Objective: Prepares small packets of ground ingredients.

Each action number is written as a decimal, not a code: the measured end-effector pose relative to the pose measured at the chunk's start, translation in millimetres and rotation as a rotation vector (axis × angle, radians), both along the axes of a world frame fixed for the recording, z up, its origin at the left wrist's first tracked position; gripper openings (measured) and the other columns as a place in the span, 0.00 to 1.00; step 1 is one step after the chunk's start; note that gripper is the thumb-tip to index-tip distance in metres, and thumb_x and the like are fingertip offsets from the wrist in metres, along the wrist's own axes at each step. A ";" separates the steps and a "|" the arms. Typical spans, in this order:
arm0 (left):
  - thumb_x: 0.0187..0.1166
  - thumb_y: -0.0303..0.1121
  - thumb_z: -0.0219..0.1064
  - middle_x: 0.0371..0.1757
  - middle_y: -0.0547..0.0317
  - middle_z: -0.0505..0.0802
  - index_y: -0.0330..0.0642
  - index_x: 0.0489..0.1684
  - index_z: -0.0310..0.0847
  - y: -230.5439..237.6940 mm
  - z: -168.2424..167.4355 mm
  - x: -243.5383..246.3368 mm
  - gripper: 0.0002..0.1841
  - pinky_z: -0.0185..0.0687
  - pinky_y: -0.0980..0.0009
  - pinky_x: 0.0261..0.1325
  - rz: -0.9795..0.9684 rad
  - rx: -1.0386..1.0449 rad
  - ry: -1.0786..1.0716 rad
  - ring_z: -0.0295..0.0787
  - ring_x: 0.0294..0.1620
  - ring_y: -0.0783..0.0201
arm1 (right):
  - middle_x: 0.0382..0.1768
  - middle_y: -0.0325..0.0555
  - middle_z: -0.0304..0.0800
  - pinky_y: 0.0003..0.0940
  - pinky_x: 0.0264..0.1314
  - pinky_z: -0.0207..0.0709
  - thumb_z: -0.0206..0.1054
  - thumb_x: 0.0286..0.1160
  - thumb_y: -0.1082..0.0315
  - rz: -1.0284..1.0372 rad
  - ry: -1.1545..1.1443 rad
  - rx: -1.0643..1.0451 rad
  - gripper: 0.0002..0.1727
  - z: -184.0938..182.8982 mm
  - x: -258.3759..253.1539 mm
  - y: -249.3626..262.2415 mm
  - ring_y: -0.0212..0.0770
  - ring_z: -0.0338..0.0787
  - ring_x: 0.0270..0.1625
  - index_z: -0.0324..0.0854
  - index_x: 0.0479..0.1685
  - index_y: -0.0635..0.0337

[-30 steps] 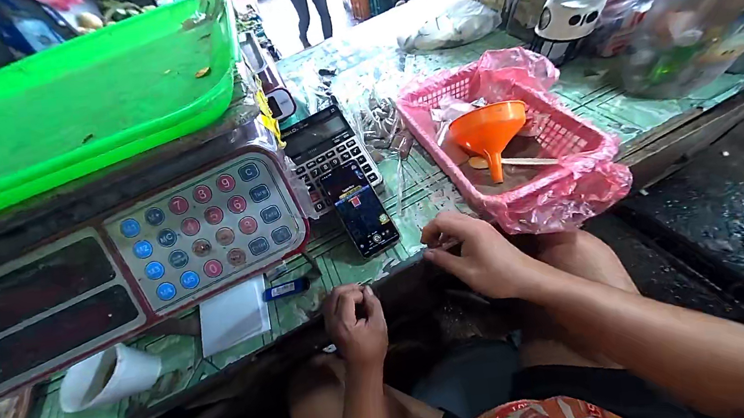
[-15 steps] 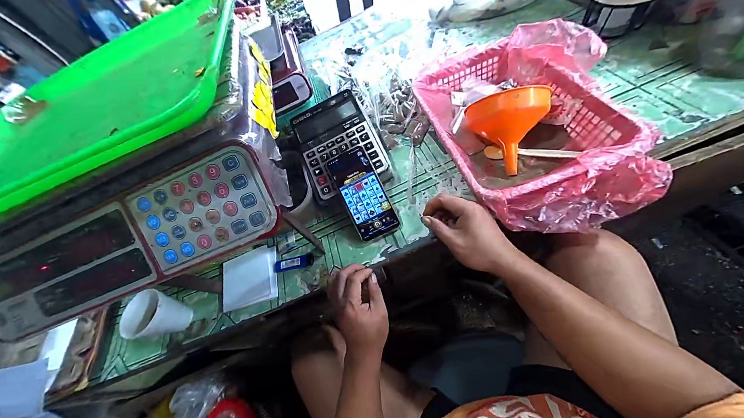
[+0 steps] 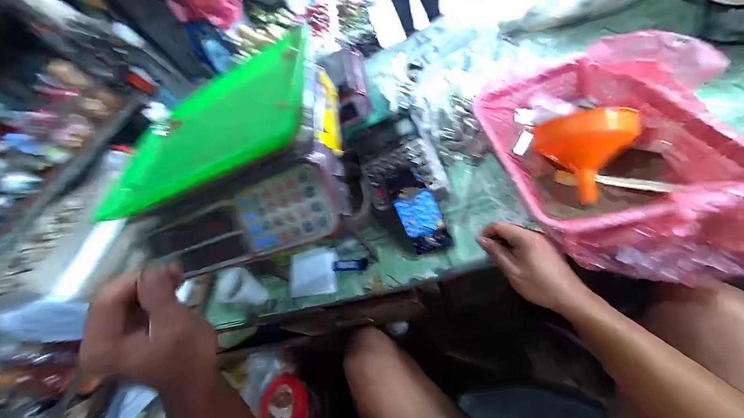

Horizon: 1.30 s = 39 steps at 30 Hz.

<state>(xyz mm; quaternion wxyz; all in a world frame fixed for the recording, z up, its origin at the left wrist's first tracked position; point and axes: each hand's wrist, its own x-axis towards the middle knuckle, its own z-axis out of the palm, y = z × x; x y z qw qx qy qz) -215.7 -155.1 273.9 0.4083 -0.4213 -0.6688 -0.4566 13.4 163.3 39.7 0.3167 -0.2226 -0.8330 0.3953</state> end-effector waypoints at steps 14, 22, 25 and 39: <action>0.91 0.38 0.59 0.44 0.51 0.94 0.45 0.60 0.89 197.5 196.9 -10.5 0.13 0.87 0.51 0.53 -0.009 -0.962 -0.174 0.92 0.42 0.59 | 0.40 0.47 0.91 0.48 0.54 0.86 0.63 0.84 0.58 0.061 -0.054 -0.151 0.15 14.4 -6.3 -2.4 0.43 0.91 0.43 0.87 0.50 0.59; 0.85 0.33 0.55 0.55 0.36 0.90 0.33 0.58 0.87 385.7 39.6 62.4 0.17 0.80 0.38 0.61 -0.132 -1.280 -0.321 0.89 0.56 0.43 | 0.40 0.45 0.90 0.41 0.54 0.83 0.60 0.85 0.56 0.084 -0.084 -0.140 0.16 16.3 -2.7 -0.4 0.39 0.89 0.43 0.87 0.49 0.58; 0.85 0.36 0.56 0.59 0.31 0.89 0.29 0.67 0.80 416.8 -16.9 11.5 0.21 0.82 0.38 0.62 -0.077 -1.222 -0.625 0.90 0.57 0.39 | 0.41 0.46 0.90 0.39 0.55 0.83 0.60 0.84 0.58 0.077 -0.070 -0.122 0.15 16.5 -1.9 0.5 0.39 0.89 0.44 0.87 0.50 0.58; 0.84 0.46 0.67 0.38 0.69 0.95 0.55 0.43 0.92 9.8 12.8 48.9 0.10 0.90 0.69 0.44 -0.856 -0.265 -0.374 0.92 0.38 0.68 | 0.35 0.45 0.90 0.43 0.43 0.87 0.61 0.80 0.64 0.041 -0.011 -0.017 0.12 1.8 2.3 -2.7 0.39 0.89 0.36 0.87 0.46 0.59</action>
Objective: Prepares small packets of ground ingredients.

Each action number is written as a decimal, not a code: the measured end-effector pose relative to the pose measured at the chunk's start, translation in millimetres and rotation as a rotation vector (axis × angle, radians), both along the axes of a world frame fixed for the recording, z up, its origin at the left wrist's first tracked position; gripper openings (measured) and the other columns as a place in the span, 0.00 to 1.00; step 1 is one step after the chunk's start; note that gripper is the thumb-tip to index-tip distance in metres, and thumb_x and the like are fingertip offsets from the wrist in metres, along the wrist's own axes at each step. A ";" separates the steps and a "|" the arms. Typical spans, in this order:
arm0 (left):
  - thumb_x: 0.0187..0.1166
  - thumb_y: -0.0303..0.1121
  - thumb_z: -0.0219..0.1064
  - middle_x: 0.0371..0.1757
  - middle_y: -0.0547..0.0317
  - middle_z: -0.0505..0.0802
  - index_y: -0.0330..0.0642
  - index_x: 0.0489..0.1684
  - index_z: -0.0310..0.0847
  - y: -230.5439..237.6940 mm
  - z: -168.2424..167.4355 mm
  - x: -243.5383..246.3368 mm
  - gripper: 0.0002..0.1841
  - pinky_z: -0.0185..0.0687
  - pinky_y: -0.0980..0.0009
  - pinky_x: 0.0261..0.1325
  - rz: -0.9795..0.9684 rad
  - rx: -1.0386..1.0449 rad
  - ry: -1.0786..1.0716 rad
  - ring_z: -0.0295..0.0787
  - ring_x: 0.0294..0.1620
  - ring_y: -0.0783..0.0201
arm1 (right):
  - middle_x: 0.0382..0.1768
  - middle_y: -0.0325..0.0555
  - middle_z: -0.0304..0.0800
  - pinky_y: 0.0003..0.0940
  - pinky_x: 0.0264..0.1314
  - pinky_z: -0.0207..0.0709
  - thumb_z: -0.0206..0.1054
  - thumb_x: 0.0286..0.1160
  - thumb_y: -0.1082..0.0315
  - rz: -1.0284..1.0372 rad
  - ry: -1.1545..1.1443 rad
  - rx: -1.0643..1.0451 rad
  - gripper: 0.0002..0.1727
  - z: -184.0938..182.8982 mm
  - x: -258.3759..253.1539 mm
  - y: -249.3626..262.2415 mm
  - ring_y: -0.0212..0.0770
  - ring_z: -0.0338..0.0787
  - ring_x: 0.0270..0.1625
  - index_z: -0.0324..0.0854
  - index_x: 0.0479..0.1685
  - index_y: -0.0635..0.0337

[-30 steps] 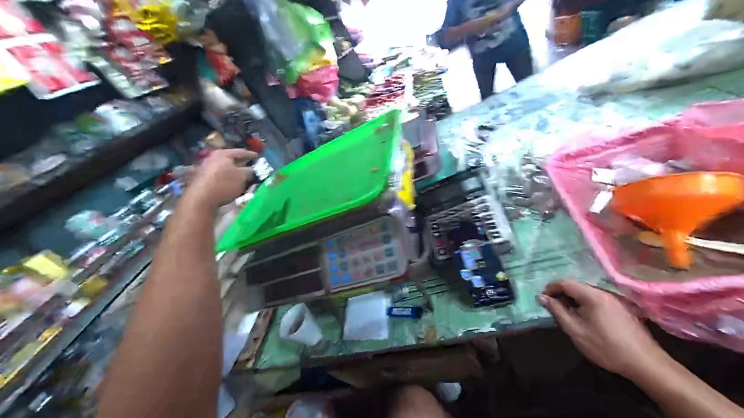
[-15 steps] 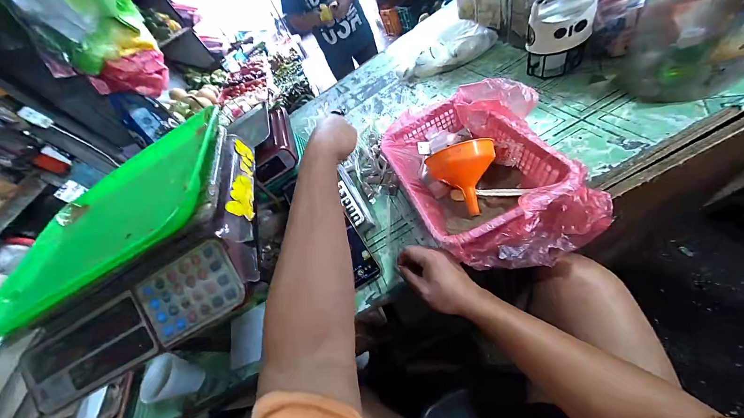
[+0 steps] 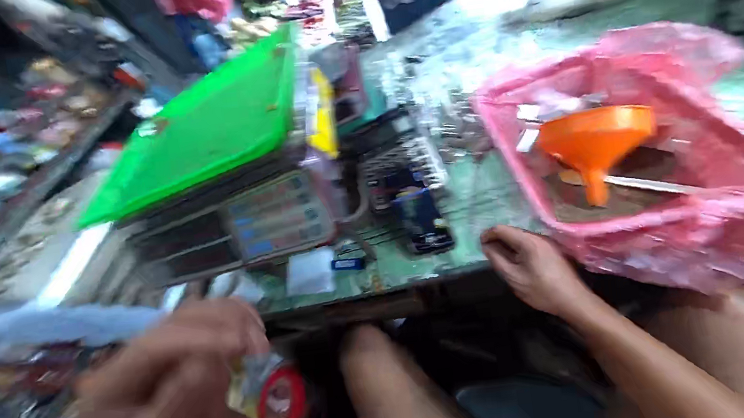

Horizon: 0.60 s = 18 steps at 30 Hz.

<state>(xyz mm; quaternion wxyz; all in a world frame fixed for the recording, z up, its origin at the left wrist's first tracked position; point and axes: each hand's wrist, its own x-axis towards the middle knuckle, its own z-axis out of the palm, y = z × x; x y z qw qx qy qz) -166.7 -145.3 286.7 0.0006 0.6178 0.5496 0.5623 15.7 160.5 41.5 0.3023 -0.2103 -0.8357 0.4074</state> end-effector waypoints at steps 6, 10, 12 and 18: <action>0.88 0.33 0.57 0.80 0.47 0.79 0.38 0.66 0.81 21.0 177.7 -111.3 0.16 0.87 0.53 0.62 0.979 -0.467 0.509 0.89 0.62 0.56 | 0.26 0.46 0.87 0.49 0.31 0.81 0.60 0.74 0.61 -0.041 0.072 0.110 0.14 -2.4 -9.0 0.9 0.42 0.84 0.26 0.87 0.43 0.60; 0.89 0.42 0.58 0.66 0.43 0.88 0.45 0.75 0.76 27.8 175.3 -137.3 0.21 0.89 0.48 0.53 0.985 -0.510 0.462 0.93 0.48 0.54 | 0.30 0.45 0.88 0.45 0.36 0.85 0.63 0.80 0.60 -0.056 0.050 0.085 0.12 5.6 -9.2 -5.1 0.40 0.88 0.30 0.86 0.43 0.60; 0.88 0.47 0.60 0.57 0.46 0.91 0.43 0.68 0.80 18.3 127.9 -100.7 0.21 0.88 0.50 0.53 0.837 -0.401 0.568 0.91 0.49 0.56 | 0.31 0.45 0.88 0.43 0.39 0.86 0.64 0.82 0.59 -0.035 0.046 0.054 0.13 4.2 -1.8 -2.6 0.39 0.88 0.32 0.86 0.42 0.61; 0.85 0.39 0.64 0.29 0.64 0.91 0.44 0.26 0.85 57.1 -97.4 21.0 0.15 0.86 0.71 0.41 -0.410 -0.244 0.019 0.89 0.34 0.70 | 0.40 0.45 0.93 0.37 0.52 0.87 0.60 0.86 0.61 -0.007 -0.017 -0.023 0.15 5.5 -8.1 -3.6 0.36 0.91 0.41 0.89 0.53 0.59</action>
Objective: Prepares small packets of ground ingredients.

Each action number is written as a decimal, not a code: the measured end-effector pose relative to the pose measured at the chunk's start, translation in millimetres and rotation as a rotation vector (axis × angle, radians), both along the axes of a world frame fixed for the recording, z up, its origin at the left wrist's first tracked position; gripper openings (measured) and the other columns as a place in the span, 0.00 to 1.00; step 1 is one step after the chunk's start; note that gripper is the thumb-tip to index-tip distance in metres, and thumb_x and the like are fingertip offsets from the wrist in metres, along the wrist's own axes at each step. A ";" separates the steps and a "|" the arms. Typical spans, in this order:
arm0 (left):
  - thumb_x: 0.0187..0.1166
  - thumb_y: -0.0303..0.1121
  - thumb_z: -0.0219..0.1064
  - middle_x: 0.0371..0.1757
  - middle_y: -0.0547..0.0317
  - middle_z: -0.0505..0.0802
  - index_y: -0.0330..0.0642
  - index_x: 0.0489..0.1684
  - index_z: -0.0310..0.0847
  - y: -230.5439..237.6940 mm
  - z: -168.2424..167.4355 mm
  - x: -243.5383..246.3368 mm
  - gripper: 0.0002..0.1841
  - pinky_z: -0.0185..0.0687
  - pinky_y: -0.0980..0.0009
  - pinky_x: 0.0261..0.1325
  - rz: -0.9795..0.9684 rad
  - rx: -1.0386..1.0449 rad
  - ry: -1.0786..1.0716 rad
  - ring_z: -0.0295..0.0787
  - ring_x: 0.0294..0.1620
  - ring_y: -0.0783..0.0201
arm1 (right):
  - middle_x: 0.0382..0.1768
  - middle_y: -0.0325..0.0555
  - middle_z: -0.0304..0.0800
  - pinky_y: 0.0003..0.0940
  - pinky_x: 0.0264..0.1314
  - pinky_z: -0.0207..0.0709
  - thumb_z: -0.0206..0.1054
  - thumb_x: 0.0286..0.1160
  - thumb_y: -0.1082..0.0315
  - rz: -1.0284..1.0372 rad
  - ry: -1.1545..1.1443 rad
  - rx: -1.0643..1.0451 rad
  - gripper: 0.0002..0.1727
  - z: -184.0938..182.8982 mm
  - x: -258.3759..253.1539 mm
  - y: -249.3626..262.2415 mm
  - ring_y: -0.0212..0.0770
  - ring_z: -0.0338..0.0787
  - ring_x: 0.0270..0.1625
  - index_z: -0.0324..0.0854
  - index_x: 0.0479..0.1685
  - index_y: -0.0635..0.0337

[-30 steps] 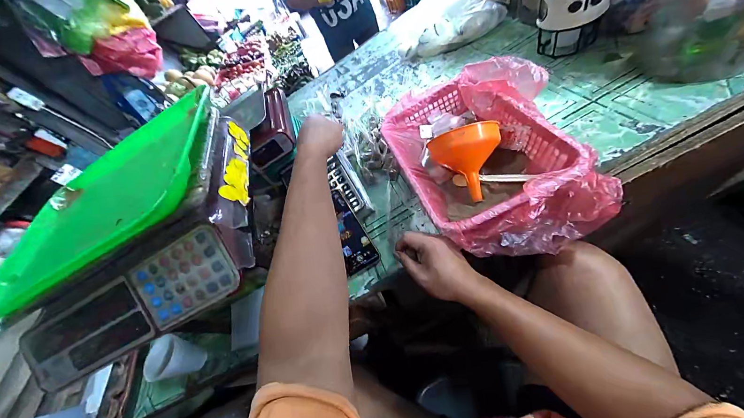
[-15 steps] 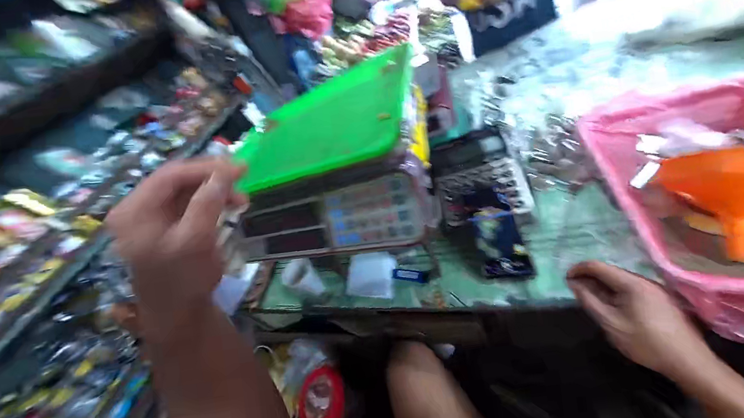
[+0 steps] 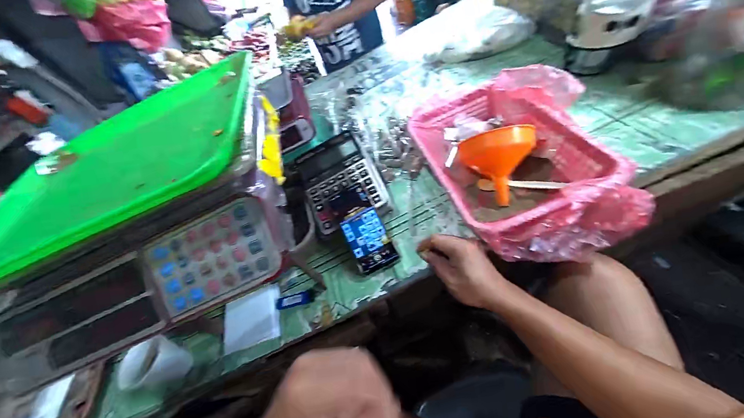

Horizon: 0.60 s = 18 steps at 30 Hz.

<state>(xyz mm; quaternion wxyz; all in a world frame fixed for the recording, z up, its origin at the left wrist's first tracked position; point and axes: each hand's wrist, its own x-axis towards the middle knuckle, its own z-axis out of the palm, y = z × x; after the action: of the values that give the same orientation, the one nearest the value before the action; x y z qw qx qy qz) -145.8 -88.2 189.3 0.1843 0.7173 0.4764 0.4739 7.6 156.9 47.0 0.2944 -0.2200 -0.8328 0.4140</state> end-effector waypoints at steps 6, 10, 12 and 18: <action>0.77 0.34 0.69 0.23 0.62 0.85 0.41 0.17 0.81 78.6 -164.3 25.8 0.14 0.84 0.71 0.43 0.655 0.098 0.054 0.84 0.31 0.69 | 0.37 0.38 0.91 0.27 0.45 0.85 0.65 0.83 0.60 0.111 0.014 0.084 0.11 47.9 34.9 -12.7 0.28 0.88 0.38 0.88 0.47 0.57; 0.78 0.34 0.67 0.21 0.62 0.82 0.42 0.16 0.77 73.3 -182.9 20.5 0.16 0.82 0.71 0.42 0.736 0.204 -0.023 0.82 0.30 0.68 | 0.31 0.35 0.90 0.20 0.39 0.81 0.65 0.85 0.58 0.094 0.085 0.113 0.14 57.9 64.7 -3.6 0.21 0.86 0.34 0.89 0.36 0.58; 0.78 0.33 0.66 0.21 0.62 0.82 0.42 0.15 0.77 69.9 -186.9 17.1 0.16 0.81 0.70 0.42 0.721 0.200 -0.014 0.82 0.30 0.67 | 0.35 0.31 0.91 0.18 0.39 0.82 0.63 0.84 0.61 0.099 0.035 0.018 0.11 57.8 72.5 -1.0 0.20 0.86 0.35 0.90 0.45 0.56; 0.77 0.34 0.67 0.21 0.62 0.83 0.43 0.14 0.78 71.9 -194.3 19.2 0.16 0.80 0.68 0.42 0.750 0.191 0.070 0.82 0.30 0.65 | 0.21 0.25 0.77 0.39 0.52 0.84 0.64 0.80 0.46 0.667 0.541 -0.535 0.17 72.3 81.3 16.0 0.29 0.83 0.30 0.80 0.27 0.45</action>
<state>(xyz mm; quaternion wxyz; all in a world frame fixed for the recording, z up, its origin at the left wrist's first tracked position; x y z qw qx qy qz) -126.6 -16.3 -5.1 -0.0858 0.5230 0.6654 0.5257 88.9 172.9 119.3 0.2849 0.1053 -0.6164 0.7265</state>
